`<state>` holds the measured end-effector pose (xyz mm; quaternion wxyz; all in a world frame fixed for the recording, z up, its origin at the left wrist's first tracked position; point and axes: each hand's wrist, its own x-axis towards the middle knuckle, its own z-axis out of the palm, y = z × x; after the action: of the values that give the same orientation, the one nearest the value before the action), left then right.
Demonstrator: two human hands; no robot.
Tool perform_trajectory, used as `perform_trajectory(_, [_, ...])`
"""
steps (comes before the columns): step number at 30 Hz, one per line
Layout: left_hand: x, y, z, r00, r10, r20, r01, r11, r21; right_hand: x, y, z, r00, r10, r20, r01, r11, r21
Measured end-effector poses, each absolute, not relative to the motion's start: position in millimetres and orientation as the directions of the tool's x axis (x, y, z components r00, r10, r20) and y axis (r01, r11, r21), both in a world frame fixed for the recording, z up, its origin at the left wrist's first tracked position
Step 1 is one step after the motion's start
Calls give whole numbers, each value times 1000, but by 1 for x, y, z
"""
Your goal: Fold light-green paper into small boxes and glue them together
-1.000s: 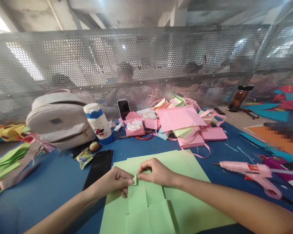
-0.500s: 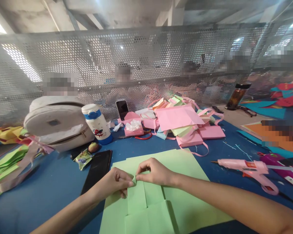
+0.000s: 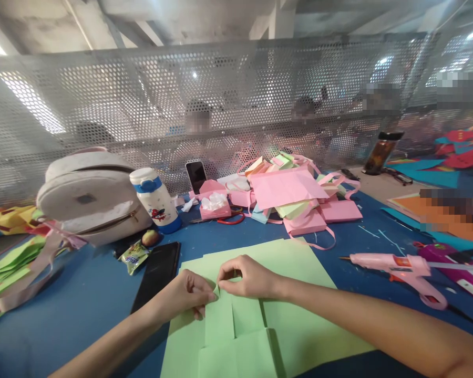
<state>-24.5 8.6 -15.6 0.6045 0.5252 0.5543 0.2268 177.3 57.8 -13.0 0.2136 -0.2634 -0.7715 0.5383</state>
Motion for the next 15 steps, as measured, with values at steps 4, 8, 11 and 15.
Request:
perform_trajectory(4, [-23, 7, -12, 284, 859, -427, 340, 326, 882, 174, 55, -13, -760, 646, 63, 217, 344, -913])
perform_trajectory(8, [-23, 7, -11, 299, 859, -416, 350, 306, 885, 171, 51, -12, -744, 665, 62, 280, 395, -875])
perform_trajectory(11, [-23, 7, -13, 301, 860, -411, 352, 300, 887, 171, 49, -10, -747, 662, 63, 288, 406, -867])
perform_trajectory(15, [-23, 7, -15, 303, 863, -403, 349, 293, 890, 170, 47, -8, -748, 662, 57, 283, 395, -874])
